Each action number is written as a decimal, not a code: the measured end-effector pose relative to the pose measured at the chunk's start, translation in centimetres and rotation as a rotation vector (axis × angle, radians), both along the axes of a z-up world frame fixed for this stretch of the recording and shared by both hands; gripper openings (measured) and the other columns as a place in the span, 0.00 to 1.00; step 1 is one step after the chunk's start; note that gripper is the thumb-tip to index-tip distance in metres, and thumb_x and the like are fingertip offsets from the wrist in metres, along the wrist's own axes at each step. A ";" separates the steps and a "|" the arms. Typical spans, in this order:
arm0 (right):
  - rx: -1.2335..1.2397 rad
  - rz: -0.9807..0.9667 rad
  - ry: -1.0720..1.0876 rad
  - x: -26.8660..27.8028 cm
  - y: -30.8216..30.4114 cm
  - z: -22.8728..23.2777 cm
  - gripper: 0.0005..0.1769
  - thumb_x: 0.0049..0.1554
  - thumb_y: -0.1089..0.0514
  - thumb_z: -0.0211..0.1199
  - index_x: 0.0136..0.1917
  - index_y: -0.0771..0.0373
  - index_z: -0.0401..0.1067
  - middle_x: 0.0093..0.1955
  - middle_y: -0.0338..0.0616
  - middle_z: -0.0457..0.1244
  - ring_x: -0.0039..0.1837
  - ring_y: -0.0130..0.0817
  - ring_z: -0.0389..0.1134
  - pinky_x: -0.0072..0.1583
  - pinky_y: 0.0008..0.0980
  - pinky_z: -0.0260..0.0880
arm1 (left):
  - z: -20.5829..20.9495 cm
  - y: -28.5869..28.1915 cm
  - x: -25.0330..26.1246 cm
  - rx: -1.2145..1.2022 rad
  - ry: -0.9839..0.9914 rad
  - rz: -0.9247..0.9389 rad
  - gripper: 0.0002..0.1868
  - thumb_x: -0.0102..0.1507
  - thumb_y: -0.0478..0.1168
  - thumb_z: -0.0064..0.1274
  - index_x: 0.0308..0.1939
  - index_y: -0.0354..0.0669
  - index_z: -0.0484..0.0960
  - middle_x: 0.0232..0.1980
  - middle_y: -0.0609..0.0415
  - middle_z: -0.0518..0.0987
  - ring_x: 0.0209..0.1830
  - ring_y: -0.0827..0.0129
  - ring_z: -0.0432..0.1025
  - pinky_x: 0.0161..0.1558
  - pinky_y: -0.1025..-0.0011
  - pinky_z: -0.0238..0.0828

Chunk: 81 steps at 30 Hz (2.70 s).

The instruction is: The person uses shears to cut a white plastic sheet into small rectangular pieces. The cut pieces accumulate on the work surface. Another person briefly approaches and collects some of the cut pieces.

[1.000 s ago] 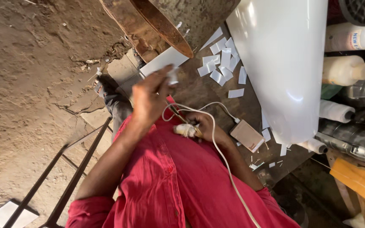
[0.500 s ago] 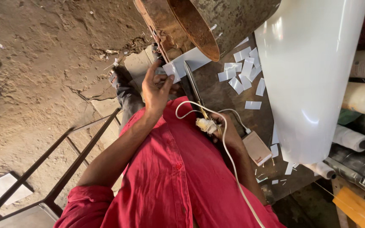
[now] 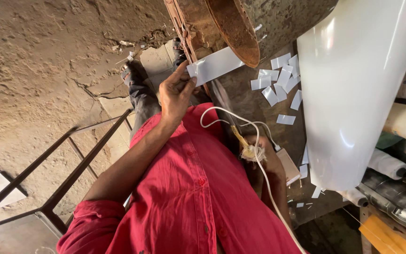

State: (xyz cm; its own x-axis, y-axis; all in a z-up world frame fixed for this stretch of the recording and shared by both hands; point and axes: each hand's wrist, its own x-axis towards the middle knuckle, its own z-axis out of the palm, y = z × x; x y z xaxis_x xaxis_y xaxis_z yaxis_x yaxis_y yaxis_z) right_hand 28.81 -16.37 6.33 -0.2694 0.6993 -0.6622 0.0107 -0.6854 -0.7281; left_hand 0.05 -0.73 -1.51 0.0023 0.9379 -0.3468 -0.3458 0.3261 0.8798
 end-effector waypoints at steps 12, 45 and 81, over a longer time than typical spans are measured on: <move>-0.053 0.159 -0.313 -3.2 -0.1 -7.7 0.24 0.51 0.57 0.68 0.58 0.69 0.69 0.46 0.47 0.68 0.40 0.37 0.72 0.36 0.37 0.75 | 2.1 0.2 -1.4 0.016 0.119 0.000 0.28 0.69 0.25 0.52 0.73 0.29 0.66 0.45 0.50 0.84 0.40 0.75 0.81 0.41 0.77 0.83; 0.173 -0.016 -0.004 -9.2 6.7 -3.4 0.13 0.58 0.49 0.66 0.45 0.61 0.72 0.32 0.35 0.66 0.28 0.19 0.64 0.30 0.21 0.62 | 2.4 -0.4 -2.3 -0.054 0.056 -0.023 0.27 0.68 0.27 0.54 0.72 0.28 0.68 0.44 0.50 0.82 0.36 0.74 0.79 0.38 0.78 0.82; 0.121 -0.129 0.057 -4.6 3.4 1.4 0.32 0.46 0.42 0.79 0.53 0.68 0.77 0.38 0.35 0.64 0.35 0.19 0.63 0.32 0.19 0.60 | 3.5 0.8 -2.0 -0.178 -0.063 -0.165 0.05 0.68 0.27 0.50 0.47 0.28 0.75 0.42 0.46 0.83 0.37 0.65 0.83 0.29 0.75 0.82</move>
State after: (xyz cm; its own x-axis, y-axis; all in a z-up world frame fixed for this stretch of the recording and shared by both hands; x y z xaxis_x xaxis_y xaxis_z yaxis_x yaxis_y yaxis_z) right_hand 24.19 -12.96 7.75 -0.2069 0.8041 -0.5573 -0.1155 -0.5857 -0.8022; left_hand -1.98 0.11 2.02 0.1774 0.8472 -0.5007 -0.3269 0.5307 0.7820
